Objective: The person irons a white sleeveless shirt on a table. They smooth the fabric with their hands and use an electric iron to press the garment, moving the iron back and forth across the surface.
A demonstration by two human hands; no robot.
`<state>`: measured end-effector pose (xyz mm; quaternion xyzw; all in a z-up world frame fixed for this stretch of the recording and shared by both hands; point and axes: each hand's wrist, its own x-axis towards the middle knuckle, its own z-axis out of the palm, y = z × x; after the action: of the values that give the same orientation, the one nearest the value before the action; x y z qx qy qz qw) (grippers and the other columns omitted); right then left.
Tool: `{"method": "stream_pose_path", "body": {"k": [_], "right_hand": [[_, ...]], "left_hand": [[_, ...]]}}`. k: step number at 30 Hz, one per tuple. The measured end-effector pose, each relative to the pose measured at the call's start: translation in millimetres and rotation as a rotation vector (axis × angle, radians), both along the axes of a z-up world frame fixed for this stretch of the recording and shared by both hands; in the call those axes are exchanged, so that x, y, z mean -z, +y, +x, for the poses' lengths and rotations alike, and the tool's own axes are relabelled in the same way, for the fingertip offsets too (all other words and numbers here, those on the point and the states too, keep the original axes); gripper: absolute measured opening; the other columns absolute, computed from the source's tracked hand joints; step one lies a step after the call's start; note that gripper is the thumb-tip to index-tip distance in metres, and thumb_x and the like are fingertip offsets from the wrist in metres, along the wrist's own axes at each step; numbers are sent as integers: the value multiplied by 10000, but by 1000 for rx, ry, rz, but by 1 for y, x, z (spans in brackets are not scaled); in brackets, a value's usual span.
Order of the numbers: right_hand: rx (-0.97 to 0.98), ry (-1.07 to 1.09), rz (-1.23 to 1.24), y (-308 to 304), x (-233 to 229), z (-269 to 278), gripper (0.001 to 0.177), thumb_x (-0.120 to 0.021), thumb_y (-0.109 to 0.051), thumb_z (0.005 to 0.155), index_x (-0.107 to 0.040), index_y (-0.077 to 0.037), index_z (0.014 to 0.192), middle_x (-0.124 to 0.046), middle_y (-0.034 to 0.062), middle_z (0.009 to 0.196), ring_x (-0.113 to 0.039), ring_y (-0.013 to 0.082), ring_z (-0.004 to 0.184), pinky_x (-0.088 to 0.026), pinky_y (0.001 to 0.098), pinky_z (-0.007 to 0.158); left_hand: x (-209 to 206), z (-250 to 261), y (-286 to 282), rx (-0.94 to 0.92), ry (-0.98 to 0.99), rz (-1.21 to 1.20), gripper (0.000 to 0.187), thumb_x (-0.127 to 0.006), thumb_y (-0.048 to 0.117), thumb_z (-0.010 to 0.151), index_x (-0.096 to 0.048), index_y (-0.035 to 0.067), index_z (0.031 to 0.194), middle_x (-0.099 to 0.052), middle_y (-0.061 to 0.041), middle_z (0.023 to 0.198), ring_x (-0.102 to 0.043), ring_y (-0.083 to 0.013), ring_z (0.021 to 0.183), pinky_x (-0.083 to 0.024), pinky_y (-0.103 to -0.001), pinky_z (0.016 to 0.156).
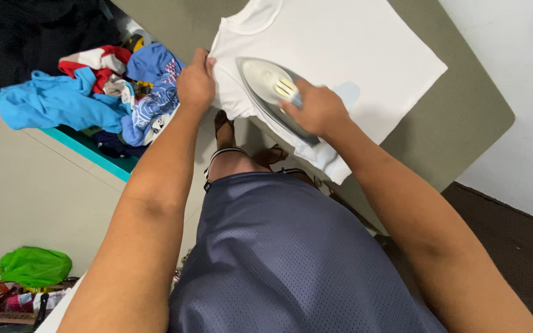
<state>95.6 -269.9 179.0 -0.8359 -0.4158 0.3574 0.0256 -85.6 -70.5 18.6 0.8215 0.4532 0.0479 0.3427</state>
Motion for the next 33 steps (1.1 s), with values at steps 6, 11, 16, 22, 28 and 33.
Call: {"method": "stream_pose_path", "body": {"k": [6, 11, 16, 22, 28, 33], "right_hand": [[-10, -9, -120, -1, -10, -2, 599, -642, -531, 937, -589, -44, 1282, -736, 231, 901, -729, 388, 820, -574, 510, 756], [50, 17, -305, -69, -17, 3, 578, -611, -568, 923, -580, -161, 1333, -758, 165, 929, -757, 335, 821, -590, 477, 774], [69, -18, -329, -167, -27, 5, 549, -612, -583, 913, -618, -164, 1269, -754, 163, 803, -749, 319, 735, -587, 475, 721], [74, -85, -342, -215, -23, 1, 568, -617, -637, 918, -637, -130, 1174, -749, 149, 790, -742, 313, 749, -578, 458, 708], [122, 23, -282, -142, -30, -1, 573, -579, -616, 904, -598, -186, 1282, -741, 133, 790, -758, 323, 670, -578, 436, 711], [-8, -69, -57, -61, -9, -12, 533, -629, -540, 937, -627, -98, 1233, -736, 181, 837, -719, 380, 792, -564, 500, 737]], "left_hand": [[3, 0, 2, 13, -9, 7, 201, -510, 319, 1076, -547, 122, 1088, -708, -232, 891, -635, -520, 867, -455, -621, 709], [5, 0, 3, 20, -41, 18, 197, -526, 307, 1085, -562, 113, 1080, -705, -239, 889, -638, -512, 871, -455, -615, 710], [9, -1, 4, 25, -64, 26, 196, -545, 295, 1087, -572, 100, 1088, -702, -247, 896, -643, -506, 865, -468, -598, 708], [9, -2, 3, 30, -51, 27, 198, -553, 291, 1076, -583, 98, 1106, -708, -239, 912, -651, -495, 884, -473, -587, 721], [2, 2, 6, 18, -13, -4, 211, -545, 309, 1075, -576, 102, 1102, -705, -244, 936, -641, -501, 917, -468, -591, 745], [5, 0, 9, 6, -2, -32, 219, -539, 312, 1074, -553, 97, 1108, -703, -253, 946, -633, -506, 929, -460, -600, 767]]}}
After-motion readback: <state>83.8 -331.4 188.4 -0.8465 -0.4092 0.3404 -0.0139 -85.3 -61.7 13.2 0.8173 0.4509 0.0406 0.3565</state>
